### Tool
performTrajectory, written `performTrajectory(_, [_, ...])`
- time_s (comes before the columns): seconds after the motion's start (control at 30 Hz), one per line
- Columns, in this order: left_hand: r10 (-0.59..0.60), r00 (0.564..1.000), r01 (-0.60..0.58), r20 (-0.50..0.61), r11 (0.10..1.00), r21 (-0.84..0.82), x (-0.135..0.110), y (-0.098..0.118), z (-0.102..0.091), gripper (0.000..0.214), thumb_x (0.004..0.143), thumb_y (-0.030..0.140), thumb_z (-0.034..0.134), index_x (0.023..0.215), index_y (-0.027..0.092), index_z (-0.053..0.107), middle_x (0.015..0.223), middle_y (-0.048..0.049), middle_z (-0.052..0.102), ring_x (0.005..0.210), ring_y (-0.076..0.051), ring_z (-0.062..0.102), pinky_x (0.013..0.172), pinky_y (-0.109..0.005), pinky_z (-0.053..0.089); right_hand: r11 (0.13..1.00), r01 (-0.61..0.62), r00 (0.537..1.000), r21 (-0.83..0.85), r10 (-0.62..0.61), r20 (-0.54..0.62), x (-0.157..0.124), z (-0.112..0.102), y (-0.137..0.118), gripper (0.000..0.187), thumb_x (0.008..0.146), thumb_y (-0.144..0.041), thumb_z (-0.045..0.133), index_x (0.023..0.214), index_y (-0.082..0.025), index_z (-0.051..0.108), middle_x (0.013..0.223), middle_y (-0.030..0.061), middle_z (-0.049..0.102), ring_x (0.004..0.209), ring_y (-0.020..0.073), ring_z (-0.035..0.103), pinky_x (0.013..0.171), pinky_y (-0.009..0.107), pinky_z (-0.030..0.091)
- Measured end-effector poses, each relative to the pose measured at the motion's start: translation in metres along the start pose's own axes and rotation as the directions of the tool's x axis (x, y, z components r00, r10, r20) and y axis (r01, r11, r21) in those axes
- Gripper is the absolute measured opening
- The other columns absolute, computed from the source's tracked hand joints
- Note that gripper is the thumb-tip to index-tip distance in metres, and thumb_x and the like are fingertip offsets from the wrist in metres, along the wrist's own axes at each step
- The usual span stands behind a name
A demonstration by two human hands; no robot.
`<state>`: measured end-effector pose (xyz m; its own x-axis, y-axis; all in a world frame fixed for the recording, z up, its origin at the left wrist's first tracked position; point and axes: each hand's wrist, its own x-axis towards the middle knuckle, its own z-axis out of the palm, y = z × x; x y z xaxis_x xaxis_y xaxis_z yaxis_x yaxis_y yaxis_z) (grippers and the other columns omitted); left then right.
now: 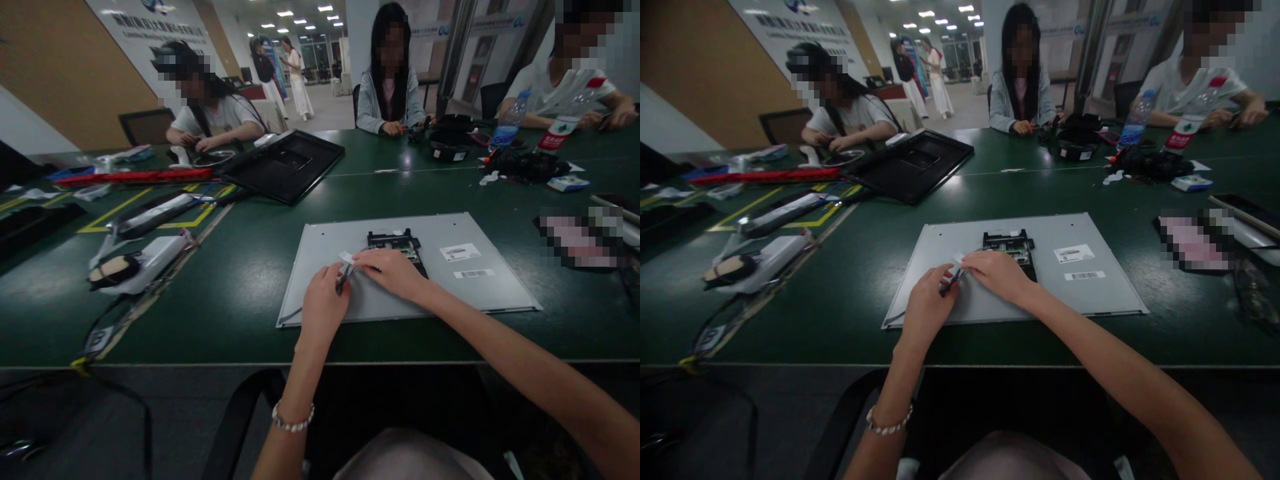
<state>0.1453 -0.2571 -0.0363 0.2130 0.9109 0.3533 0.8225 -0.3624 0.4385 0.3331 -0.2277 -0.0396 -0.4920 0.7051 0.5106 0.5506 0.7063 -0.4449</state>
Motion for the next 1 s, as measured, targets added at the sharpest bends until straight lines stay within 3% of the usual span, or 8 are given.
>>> performTrajectory(0.13, [0.019,0.999,-0.02,-0.027,0.999,-0.048,-0.003,0.0,-0.002,0.024,0.088,0.014,0.053,0.11,0.022,0.059,0.092,-0.0068,0.065,0.085,-0.022,0.065,0.081,-0.038,0.053,0.997,0.051,0.997,-0.058,-0.048,0.065,-0.001,0.003,0.0,0.025,0.093,-0.01,0.053,0.107,-0.023,0.071,0.112,0.0058,0.073,0.107,0.0211,0.067,0.092,0.041,0.053])
performTrajectory(0.43, [0.177,0.984,-0.177,0.002,0.983,-0.052,-0.004,-0.008,0.007,0.043,0.085,0.003,0.047,0.126,0.017,0.054,0.136,-0.0139,0.054,0.127,-0.026,0.051,0.11,-0.046,0.041,0.983,0.109,0.99,-0.148,-0.094,0.108,-0.001,0.002,-0.006,0.02,0.094,-0.011,0.053,0.101,-0.019,0.069,0.109,0.0089,0.073,0.103,0.0224,0.068,0.088,0.039,0.054])
performTrajectory(0.73, [0.162,0.987,-0.161,0.02,0.986,-0.051,-0.007,-0.013,0.01,0.043,0.09,0.007,0.042,0.13,0.017,0.051,0.145,-0.0142,0.047,0.139,-0.024,0.039,0.114,-0.048,0.036,0.969,0.166,0.981,-0.183,-0.143,0.129,0.0,0.006,-0.007,0.019,0.094,-0.01,0.052,0.103,-0.017,0.067,0.111,0.0109,0.072,0.105,0.0217,0.067,0.093,0.039,0.052])
performTrajectory(0.87, [0.142,0.983,-0.149,0.115,0.987,0.058,-0.008,-0.01,0.01,0.042,0.091,0.005,0.039,0.128,0.016,0.054,0.141,-0.0131,0.053,0.14,-0.026,0.038,0.113,-0.052,0.033,0.939,0.236,0.964,-0.249,-0.195,0.179,0.001,0.008,-0.007,0.02,0.094,-0.009,0.05,0.103,-0.015,0.067,0.11,0.0115,0.073,0.105,0.0211,0.066,0.105,0.043,0.043])
performTrajectory(1.0, [0.11,0.98,-0.129,0.167,0.986,0.106,-0.008,-0.007,0.009,0.043,0.093,0.006,0.035,0.131,0.014,0.052,0.143,-0.0134,0.051,0.142,-0.026,0.035,0.114,-0.053,0.031,0.912,0.253,0.951,-0.323,-0.172,0.258,0.001,0.006,-0.015,0.021,0.094,-0.007,0.05,0.106,-0.012,0.066,0.112,0.0135,0.071,0.107,0.0213,0.065,0.111,0.043,0.036])
